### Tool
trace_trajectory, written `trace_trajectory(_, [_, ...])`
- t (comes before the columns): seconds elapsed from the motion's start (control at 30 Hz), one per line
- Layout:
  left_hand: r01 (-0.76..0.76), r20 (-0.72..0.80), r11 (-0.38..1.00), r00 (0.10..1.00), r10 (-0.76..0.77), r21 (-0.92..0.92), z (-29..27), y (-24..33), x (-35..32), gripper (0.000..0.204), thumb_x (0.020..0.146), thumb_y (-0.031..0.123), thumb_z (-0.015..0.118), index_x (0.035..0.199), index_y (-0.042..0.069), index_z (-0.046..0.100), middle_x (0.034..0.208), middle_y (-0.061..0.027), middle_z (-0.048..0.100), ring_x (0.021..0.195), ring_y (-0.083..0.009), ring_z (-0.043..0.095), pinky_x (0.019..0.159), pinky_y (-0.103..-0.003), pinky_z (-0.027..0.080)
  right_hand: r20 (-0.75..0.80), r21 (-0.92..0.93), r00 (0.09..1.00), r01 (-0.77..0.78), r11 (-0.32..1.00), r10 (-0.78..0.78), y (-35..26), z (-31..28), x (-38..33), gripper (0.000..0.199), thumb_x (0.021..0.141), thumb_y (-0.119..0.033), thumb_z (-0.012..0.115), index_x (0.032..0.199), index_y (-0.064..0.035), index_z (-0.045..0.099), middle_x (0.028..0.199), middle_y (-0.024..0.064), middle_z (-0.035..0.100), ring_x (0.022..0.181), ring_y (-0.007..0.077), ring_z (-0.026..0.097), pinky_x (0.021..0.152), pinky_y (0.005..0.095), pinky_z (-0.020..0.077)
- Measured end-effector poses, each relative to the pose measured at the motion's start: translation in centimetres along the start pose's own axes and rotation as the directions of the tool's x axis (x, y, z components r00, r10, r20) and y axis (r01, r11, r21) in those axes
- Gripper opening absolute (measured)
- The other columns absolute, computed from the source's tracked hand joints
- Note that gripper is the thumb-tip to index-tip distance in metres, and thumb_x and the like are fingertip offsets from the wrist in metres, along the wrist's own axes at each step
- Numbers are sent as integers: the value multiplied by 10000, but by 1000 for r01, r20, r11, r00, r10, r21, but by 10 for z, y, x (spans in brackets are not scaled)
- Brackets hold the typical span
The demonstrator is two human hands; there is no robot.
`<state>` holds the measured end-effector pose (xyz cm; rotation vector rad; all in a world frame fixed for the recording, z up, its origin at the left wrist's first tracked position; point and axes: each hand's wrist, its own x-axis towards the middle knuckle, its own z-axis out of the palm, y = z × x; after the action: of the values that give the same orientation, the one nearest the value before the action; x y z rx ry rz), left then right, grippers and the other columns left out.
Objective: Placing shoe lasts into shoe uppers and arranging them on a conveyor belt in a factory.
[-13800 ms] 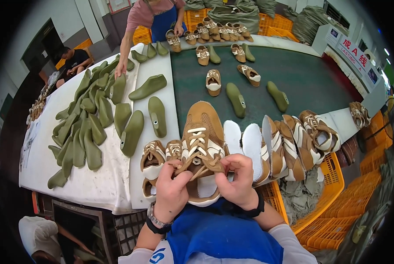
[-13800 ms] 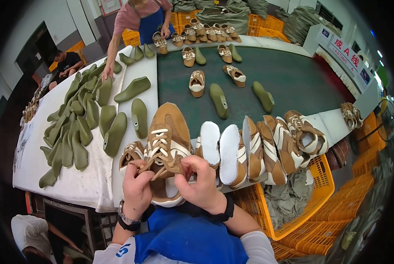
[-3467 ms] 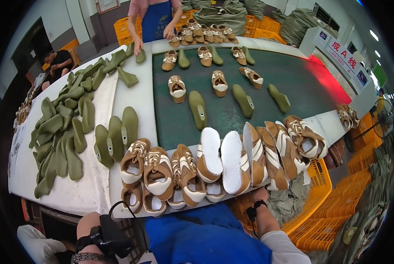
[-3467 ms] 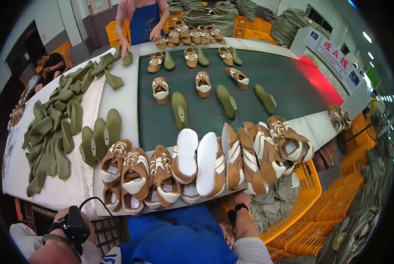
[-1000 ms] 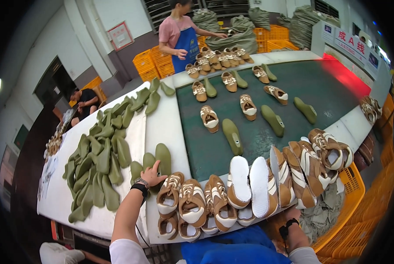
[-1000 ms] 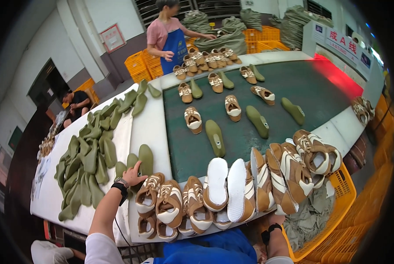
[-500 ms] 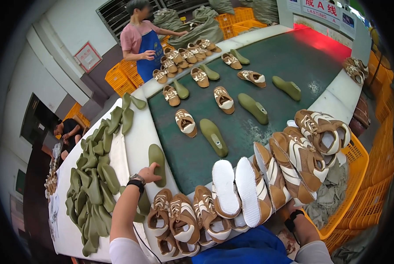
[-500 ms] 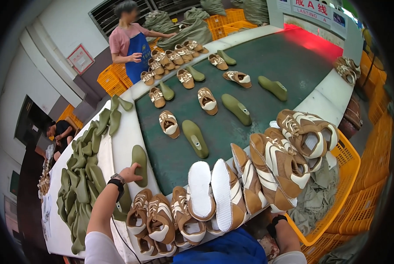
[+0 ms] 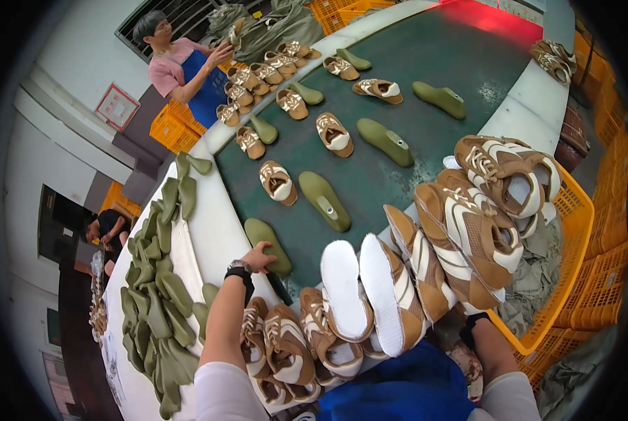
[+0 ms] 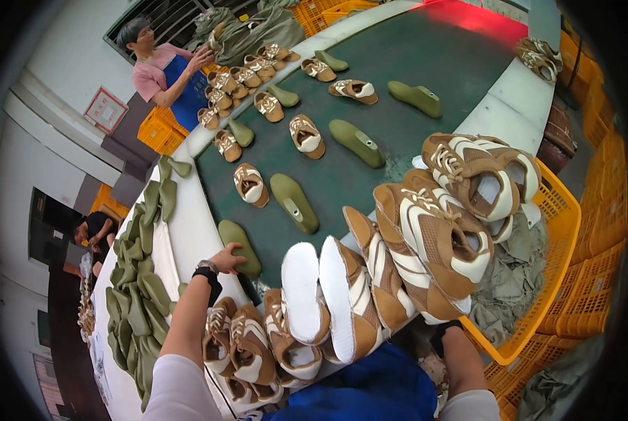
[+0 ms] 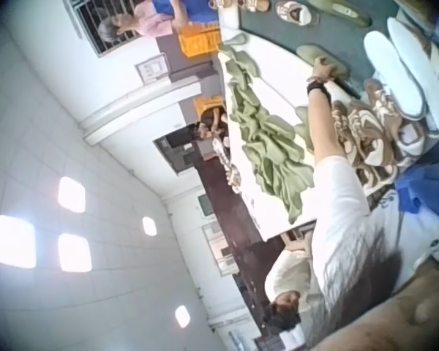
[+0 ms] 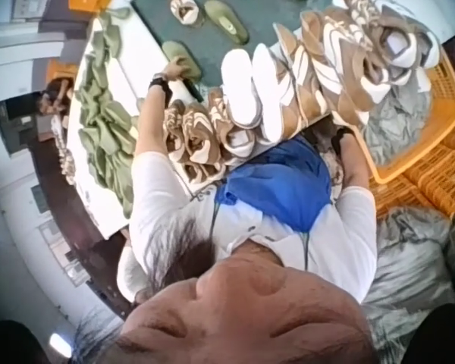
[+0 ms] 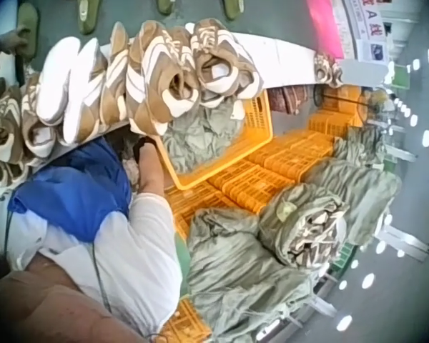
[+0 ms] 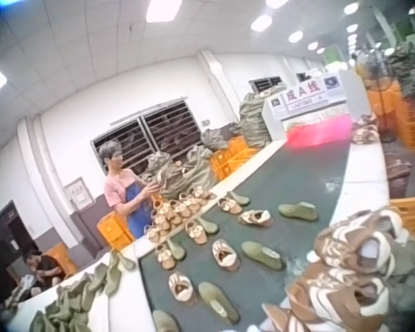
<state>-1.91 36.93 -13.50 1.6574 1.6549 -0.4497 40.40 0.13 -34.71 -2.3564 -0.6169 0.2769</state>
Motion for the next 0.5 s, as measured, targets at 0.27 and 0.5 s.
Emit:
trace_trajectory(0.27, [-316,-135,925,928,348,209,-19,-8,-122,683,854,385,553,1397,120,235,1080,-218,593,976,-265,592,853,-349,452,74,27,996,49,998,-50,38,-18,-15,315,829,-248,489,1004,4,563,968,244,606,981,410,547,818,442,427])
trace_trajectory(0.5, [-516,-326,831,765,556,206,68,-85,-273,578,716,228,702,1212,27,483,1210,-222,495,1073,-356,512,917,-362,422,277,-325,945,262,909,-174,68,-9,23,384,817,-299,526,1055,2,531,975,265,604,944,424,564,786,469,452])
